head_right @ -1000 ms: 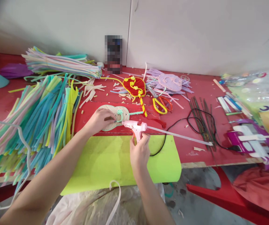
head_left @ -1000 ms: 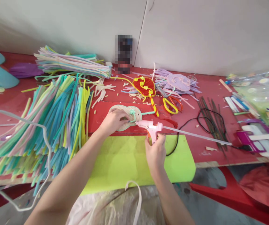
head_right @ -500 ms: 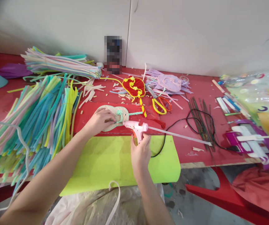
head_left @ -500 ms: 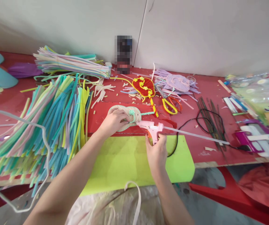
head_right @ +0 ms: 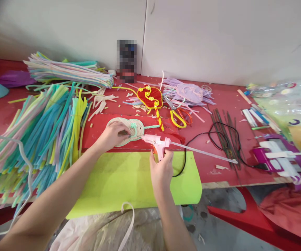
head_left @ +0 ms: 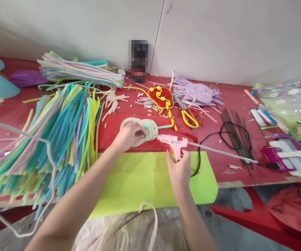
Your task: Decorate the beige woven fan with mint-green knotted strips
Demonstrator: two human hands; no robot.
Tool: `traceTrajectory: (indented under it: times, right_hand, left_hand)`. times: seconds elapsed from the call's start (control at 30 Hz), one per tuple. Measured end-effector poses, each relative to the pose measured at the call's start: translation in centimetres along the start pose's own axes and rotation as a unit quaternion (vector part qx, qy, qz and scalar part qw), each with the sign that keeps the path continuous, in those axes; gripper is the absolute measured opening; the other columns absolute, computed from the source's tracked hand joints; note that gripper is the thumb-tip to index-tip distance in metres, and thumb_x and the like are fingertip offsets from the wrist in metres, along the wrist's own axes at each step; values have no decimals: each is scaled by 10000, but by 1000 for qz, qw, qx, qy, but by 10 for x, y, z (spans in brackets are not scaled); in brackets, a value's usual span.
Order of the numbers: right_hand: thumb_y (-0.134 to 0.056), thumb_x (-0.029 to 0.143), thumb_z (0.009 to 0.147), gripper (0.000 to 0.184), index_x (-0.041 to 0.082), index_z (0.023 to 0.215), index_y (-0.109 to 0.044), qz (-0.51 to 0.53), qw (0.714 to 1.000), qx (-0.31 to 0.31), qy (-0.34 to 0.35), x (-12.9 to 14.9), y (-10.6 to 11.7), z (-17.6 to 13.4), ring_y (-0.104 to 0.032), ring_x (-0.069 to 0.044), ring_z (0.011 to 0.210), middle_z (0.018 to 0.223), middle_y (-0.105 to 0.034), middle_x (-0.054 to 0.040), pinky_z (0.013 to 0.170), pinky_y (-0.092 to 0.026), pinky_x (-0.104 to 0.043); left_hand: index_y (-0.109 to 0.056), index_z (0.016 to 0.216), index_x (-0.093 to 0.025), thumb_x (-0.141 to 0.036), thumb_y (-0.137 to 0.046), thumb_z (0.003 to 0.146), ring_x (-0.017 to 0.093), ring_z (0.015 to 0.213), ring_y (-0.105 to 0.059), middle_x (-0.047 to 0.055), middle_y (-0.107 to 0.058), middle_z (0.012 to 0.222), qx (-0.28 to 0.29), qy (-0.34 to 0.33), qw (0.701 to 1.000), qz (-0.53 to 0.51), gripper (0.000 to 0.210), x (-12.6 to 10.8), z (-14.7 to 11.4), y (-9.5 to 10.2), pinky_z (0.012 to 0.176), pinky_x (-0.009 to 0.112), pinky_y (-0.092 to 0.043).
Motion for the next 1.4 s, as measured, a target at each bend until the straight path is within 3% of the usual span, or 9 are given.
traceTrajectory:
  times: [0.3, 0.43, 0.67, 0.87, 1.0, 1.17, 1.23, 1.3, 1.4]
  right_hand:
    - [-624, 562, 690, 529, 163, 1016, -503, -27, 997, -52, -42, -35, 10, 58, -531, -201, 662, 839, -574, -75, 636, -432, -328]
    - [-612, 526, 684, 430, 184, 926, -512, -41, 998, -35, -43, -55, 12, 94, -521, -225, 734, 820, -551, -62, 676, -422, -343]
    - [-563, 484, 696, 301, 226, 654, -412, -51, 998, -10, 31, -71, 6, 138, -449, -183, 693, 725, -423, 1, 718, -409, -338]
    - [-596, 472, 674, 297, 221, 721, -444, -68, 997, -11, 34, -74, -5, 150, -477, -201, 735, 782, -445, -14, 730, -419, -351]
    - [-620, 467, 678, 339, 202, 814, -457, -78, 996, -26, 42, -80, -13, 147, -494, -220, 771, 871, -477, -57, 723, -433, -367]
    - [-610, 577, 713, 499, 147, 945, -508, -129, 988, -41, 72, -70, 0, 141, -526, -286, 888, 951, -524, -131, 788, -436, -436]
    - [-572, 561, 776, 509, 123, 1032, -533, -135, 981, -85, 109, -52, 11, 133, -515, -319, 1011, 1032, -540, -174, 875, -407, -483]
    - [-506, 429, 869, 404, 141, 1150, -537, -102, 972, -93, 190, -28, 17, 118, -493, -308, 1118, 1139, -544, -177, 950, -378, -490]
    - [-415, 235, 924, 372, 228, 1286, -504, -33, 931, 44, 362, 7, 7, 88, -498, -241, 1196, 1265, -550, -111, 1013, -387, -430]
  left_hand:
    - [-687, 831, -206, -210, -660, 746, 186, 881, -587, 18, -679, 889, 6, 20, 1000, 5, 89, -5, 0, 2, 930, 378, -408]
    - [-683, 825, -206, -214, -652, 745, 188, 886, -583, 18, -676, 896, 7, 22, 1000, 8, 86, -6, 0, 3, 942, 387, -404]
    - [-671, 820, -199, -214, -651, 748, 194, 929, -571, 20, -682, 915, 7, 30, 999, 24, 76, -10, -2, 4, 1019, 437, -344]
    - [-654, 907, -207, -242, -655, 766, 185, 980, -578, 11, -676, 988, 14, 30, 999, 30, 145, -8, -3, 10, 1090, 475, -274]
    - [-601, 1101, -191, -221, -508, 881, 187, 1087, -573, 46, -644, 1148, 19, 20, 997, 73, 241, -29, -16, 18, 1105, 451, -299]
    - [-346, 1401, -124, -291, -422, 929, 255, 1366, -328, 117, -368, 1472, 9, 41, 977, 209, 507, -59, -52, 5, 1123, 428, -299]
    - [-325, 1415, -113, -336, -418, 929, 273, 1395, -265, 122, -304, 1505, 22, 46, 967, 248, 543, -60, -62, -6, 1126, 437, -292]
    - [-326, 1418, -104, -371, -405, 930, 279, 1403, -241, 128, -277, 1515, 33, 50, 961, 271, 562, -58, -68, -15, 1129, 445, -284]
    - [-325, 1422, -93, -409, -389, 928, 282, 1402, -245, 140, -277, 1512, 45, 58, 956, 285, 590, -52, -70, -21, 1132, 453, -274]
Point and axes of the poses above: each hand's wrist, its own z-axis towards the middle knuckle, its own y-axis out of the back of the hand, x = y × z, the point moved 2 cm from there along z, towards the middle knuckle
